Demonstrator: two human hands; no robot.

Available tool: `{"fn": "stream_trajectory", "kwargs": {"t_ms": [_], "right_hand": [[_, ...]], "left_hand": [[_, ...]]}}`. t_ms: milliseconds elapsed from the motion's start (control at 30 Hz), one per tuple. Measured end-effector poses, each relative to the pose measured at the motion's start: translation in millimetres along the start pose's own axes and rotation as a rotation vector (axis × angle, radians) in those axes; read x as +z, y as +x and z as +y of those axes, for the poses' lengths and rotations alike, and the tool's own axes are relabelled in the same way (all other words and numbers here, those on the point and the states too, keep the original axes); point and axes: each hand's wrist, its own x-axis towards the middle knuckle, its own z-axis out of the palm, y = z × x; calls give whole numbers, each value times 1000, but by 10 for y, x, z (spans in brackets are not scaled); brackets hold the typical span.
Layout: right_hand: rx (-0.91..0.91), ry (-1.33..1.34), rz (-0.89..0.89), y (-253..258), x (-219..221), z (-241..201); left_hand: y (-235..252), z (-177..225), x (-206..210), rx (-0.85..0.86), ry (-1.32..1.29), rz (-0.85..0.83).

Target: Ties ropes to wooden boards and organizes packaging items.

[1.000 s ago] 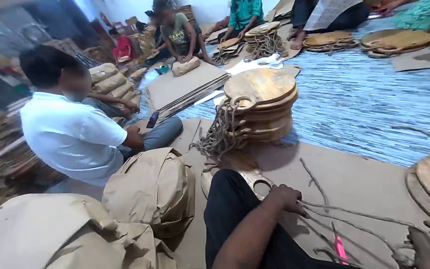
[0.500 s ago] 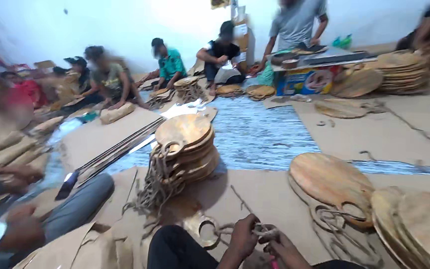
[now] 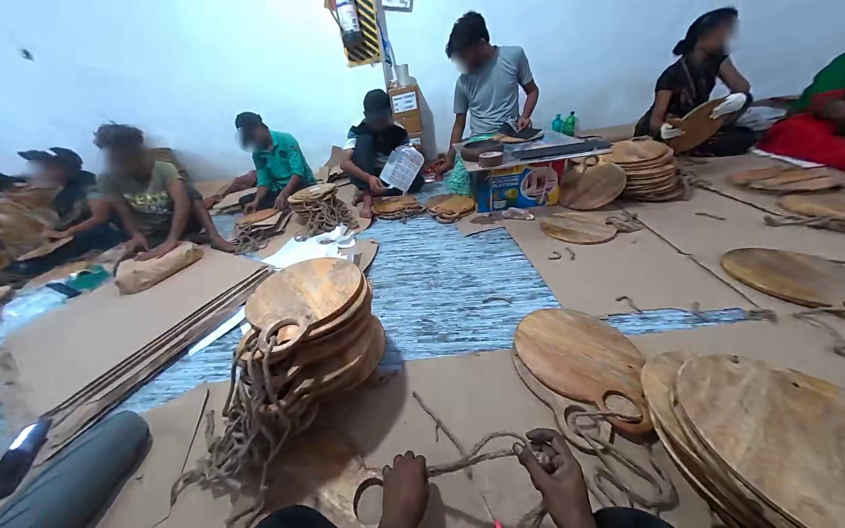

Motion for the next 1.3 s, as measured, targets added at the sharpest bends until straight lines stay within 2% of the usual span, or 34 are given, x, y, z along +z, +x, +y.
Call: {"fn": "stream_trajectory", "kwargs": {"t_ms": [200,300,400,500,600,700,767,833,933,1033,1133,1200,1300], "right_hand": [[-94,-141,-46,-92,-79,-154],[-168,-194,-68,-65,-154,-154],[-264,-246,-170,74,-271,-83],[-357,-448,-313,257,-482,44],[-357,-596,-428,304,-669,40],[-304,-620,-463,219,-840,-75],[-283,-628,-509,169,-954,-161],[-317,-628,-494,163,-961,-103],[-256,-563,-342,193,-844,-30],[-188,-475,-248,257,-767,-51],[-268,-415,-254,241,-744,-11],[-240,-311,-236,144,-618,-48],[-183,-111,-277,-133,-262,-178]], "left_hand": [[134,-277,-108,18,95,-66],[78,-290,-144,-56,89,-32],[43,-325,-146,-156,94,-71],[52,-359,-141,-186,117,-102],[90,-389,-102,-221,79,-39],[134,-492,-104,-306,-28,108],[171,-558,-133,-386,-94,143],[227,-589,-125,-437,-104,145],[234,-559,-111,-448,-28,113],[97,-378,-179,-278,-23,78],[-71,-104,-211,62,-197,119],[-235,138,-224,312,-334,165],[-482,406,-193,577,-359,207]]}}
